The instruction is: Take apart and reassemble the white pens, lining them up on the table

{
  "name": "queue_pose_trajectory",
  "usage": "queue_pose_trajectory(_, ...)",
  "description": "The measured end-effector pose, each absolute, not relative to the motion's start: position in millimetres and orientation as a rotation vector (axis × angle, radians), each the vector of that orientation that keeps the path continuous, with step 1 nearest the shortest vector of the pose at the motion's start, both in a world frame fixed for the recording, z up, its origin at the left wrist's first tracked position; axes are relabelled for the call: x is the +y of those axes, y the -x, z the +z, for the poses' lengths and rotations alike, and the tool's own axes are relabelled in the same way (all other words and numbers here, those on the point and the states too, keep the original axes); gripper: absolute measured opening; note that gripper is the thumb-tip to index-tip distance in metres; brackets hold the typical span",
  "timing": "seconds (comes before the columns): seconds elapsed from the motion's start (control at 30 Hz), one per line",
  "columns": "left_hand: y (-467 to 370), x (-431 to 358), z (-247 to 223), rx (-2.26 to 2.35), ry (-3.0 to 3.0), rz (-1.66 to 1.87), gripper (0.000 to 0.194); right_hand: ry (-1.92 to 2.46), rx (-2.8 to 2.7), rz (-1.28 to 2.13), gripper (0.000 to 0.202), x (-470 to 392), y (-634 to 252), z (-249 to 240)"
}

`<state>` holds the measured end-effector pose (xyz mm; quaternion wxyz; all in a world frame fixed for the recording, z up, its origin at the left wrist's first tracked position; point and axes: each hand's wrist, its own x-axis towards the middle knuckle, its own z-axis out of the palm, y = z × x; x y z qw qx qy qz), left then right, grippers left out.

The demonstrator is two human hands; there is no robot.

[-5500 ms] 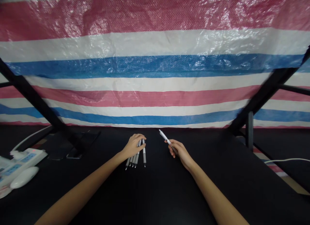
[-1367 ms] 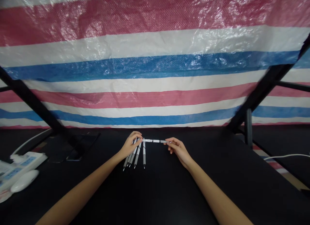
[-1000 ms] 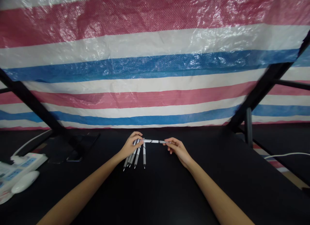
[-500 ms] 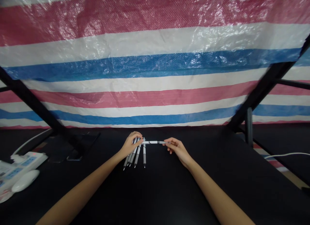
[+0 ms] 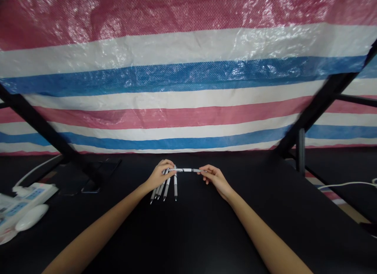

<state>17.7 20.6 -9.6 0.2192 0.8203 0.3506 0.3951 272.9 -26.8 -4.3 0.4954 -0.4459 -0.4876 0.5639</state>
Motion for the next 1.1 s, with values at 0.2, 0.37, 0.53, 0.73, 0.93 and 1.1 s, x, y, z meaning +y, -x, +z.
queue_pose_trajectory(0.2,-17.2,19.6,-7.5,1.004,-2.321,1.004,0.032,1.094,-1.186,1.352,0.022,-26.0,-272.9,-5.7)
queue_pose_trajectory(0.37,-17.6,20.7,-8.0,0.995,-2.303,1.051,0.018,1.083,-1.192,1.357,0.021,-26.0,-274.1,-6.3)
queue_pose_trajectory(0.53,-18.0,20.0,-8.1,0.938,-2.314,1.088,0.013,1.085,-1.174,1.36,0.022,-26.2,-273.2,-5.6)
queue_pose_trajectory(0.73,-18.3,20.5,-8.4,0.917,-2.243,1.116,0.01,1.082,-1.168,1.363,0.021,-26.6,-273.5,-4.7)
queue_pose_trajectory(0.93,-16.3,20.9,-5.0,0.905,-2.001,1.164,0.015,1.068,-1.125,1.371,0.021,-26.8,-273.1,-1.8)
queue_pose_trajectory(1.1,-13.4,23.8,-3.2,0.931,-1.807,1.199,0.017,1.055,-1.065,1.359,0.021,-26.3,-272.2,-1.3)
